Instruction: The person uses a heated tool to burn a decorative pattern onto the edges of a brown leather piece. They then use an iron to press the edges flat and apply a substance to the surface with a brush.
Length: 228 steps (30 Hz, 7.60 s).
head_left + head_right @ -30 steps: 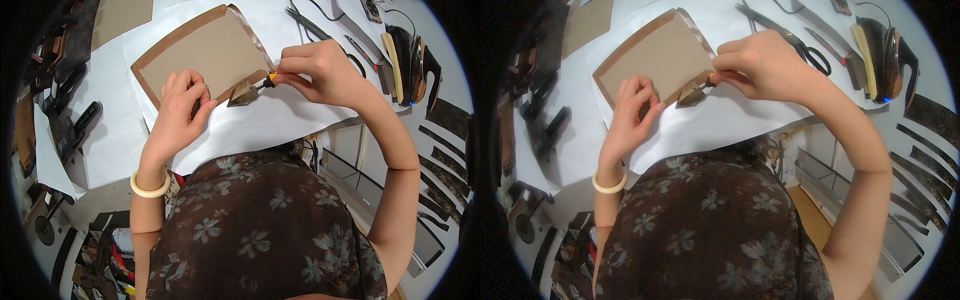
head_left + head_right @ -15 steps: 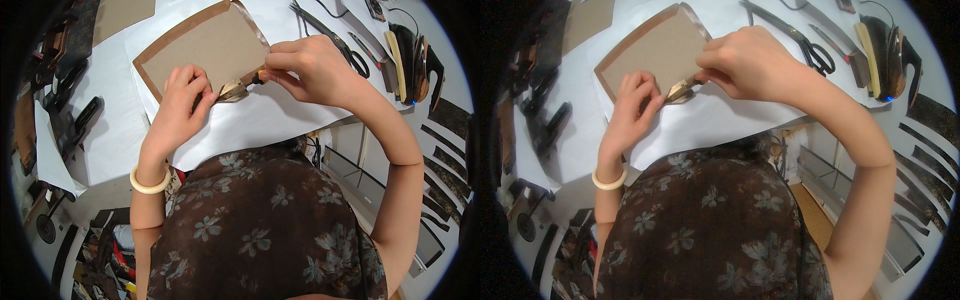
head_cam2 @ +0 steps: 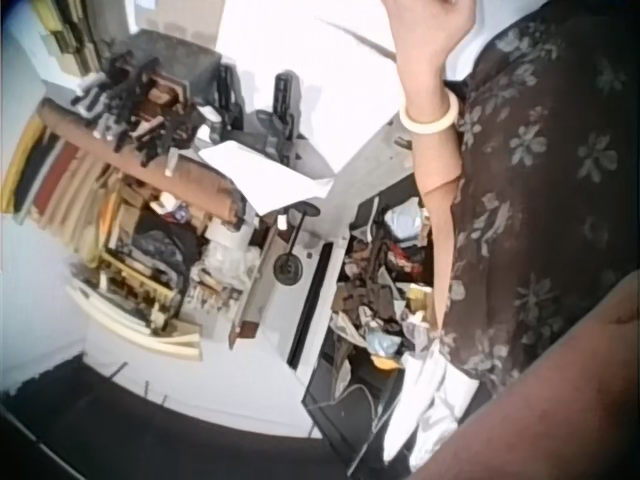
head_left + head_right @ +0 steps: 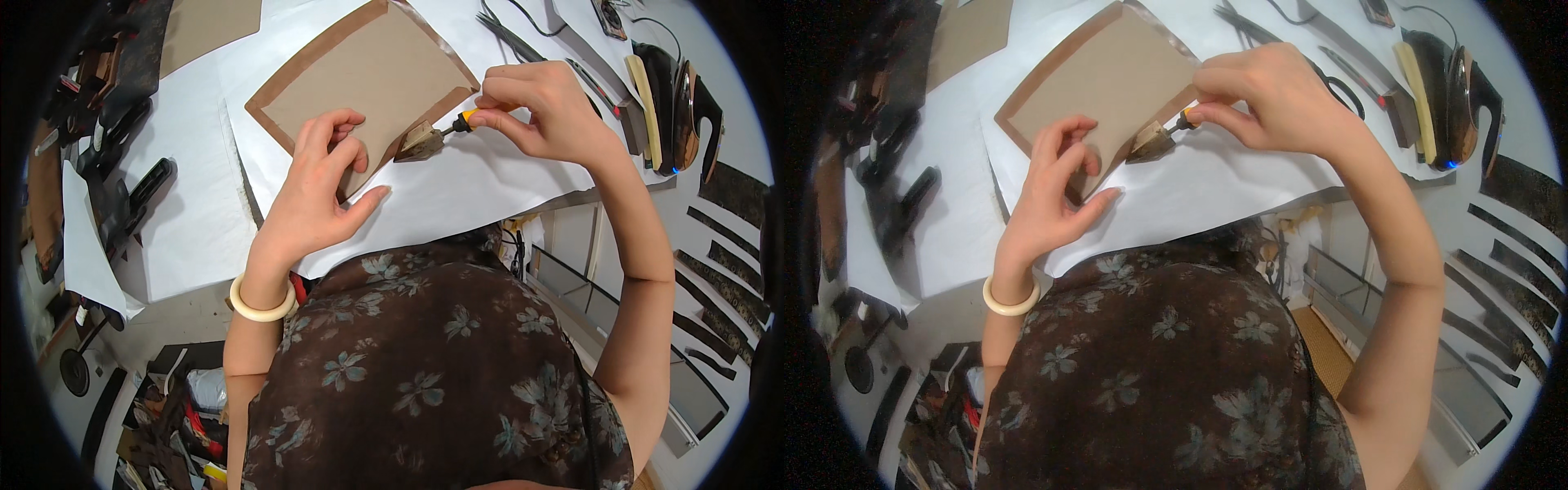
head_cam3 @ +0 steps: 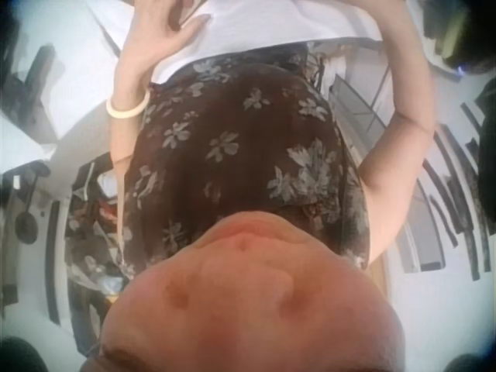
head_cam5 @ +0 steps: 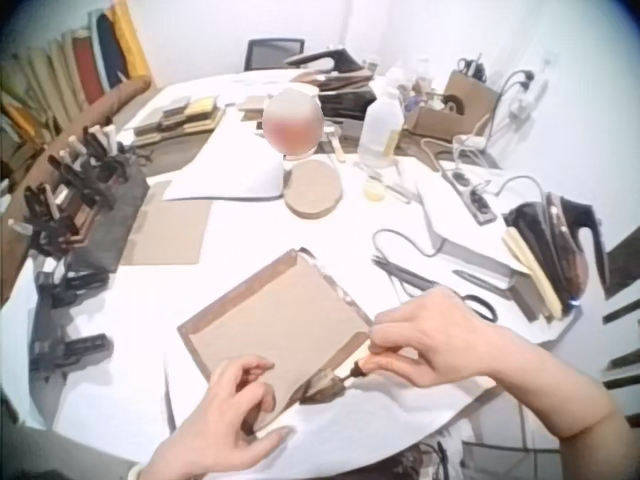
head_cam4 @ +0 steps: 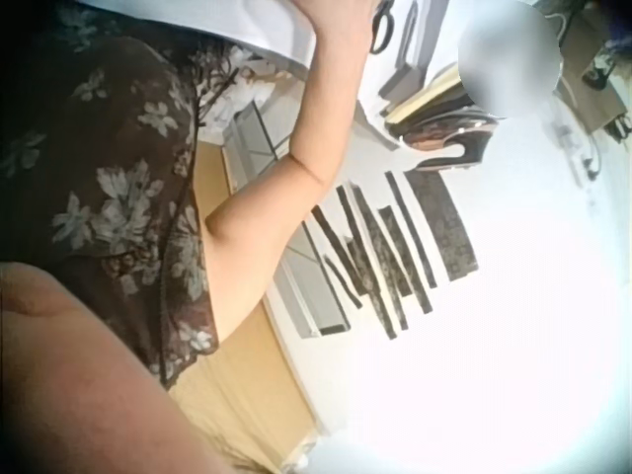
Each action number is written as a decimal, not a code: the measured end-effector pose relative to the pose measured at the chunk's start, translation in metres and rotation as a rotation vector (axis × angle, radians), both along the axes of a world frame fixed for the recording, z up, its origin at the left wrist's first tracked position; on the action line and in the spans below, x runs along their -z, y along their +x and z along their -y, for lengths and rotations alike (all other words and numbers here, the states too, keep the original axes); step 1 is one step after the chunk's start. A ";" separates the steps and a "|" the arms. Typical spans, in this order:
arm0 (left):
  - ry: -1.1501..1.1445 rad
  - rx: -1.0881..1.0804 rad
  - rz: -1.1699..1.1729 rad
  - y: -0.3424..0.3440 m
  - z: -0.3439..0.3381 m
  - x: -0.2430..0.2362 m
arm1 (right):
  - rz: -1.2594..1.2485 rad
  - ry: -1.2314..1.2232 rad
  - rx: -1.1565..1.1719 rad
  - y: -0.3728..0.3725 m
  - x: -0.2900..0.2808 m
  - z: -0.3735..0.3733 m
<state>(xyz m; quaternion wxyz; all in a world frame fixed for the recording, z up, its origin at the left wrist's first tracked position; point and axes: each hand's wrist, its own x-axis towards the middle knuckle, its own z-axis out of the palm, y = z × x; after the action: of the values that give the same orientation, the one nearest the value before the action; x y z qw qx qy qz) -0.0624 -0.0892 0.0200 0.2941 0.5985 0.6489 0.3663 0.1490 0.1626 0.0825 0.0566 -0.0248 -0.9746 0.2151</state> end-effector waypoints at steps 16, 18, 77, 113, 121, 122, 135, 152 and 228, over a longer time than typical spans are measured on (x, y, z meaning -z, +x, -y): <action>-0.059 -0.025 0.065 0.001 -0.002 0.006 | 0.105 -0.002 0.003 -0.020 -0.004 0.019; -0.046 -0.042 0.062 0.001 -0.002 0.004 | 0.092 0.002 -0.004 -0.022 -0.004 0.022; -0.026 0.167 -0.055 -0.030 0.019 0.001 | 0.068 0.023 0.017 -0.005 0.000 0.077; -0.029 0.128 0.175 -0.042 0.018 0.009 | 0.173 0.034 0.176 -0.004 -0.007 0.114; -0.004 0.006 0.434 -0.045 0.022 0.013 | 0.069 0.059 0.201 -0.012 -0.001 0.102; 0.026 -0.045 0.513 -0.046 0.023 0.013 | 0.053 0.045 0.231 -0.009 -0.001 0.098; 0.098 -0.171 0.089 -0.038 0.030 0.016 | 0.069 0.003 0.177 0.002 -0.002 0.134; 0.085 -0.235 -0.014 -0.030 0.026 0.015 | 0.105 0.043 0.234 0.021 -0.003 0.122; -0.002 0.007 -0.168 0.068 -0.120 0.014 | -0.243 -0.186 0.886 0.110 0.025 0.105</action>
<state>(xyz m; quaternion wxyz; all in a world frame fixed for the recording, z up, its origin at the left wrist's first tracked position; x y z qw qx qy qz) 0.0054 0.0311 0.0064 0.2405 0.6293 0.6694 0.3132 0.2595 0.0571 0.0576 0.2541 -0.4182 -0.8331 0.2579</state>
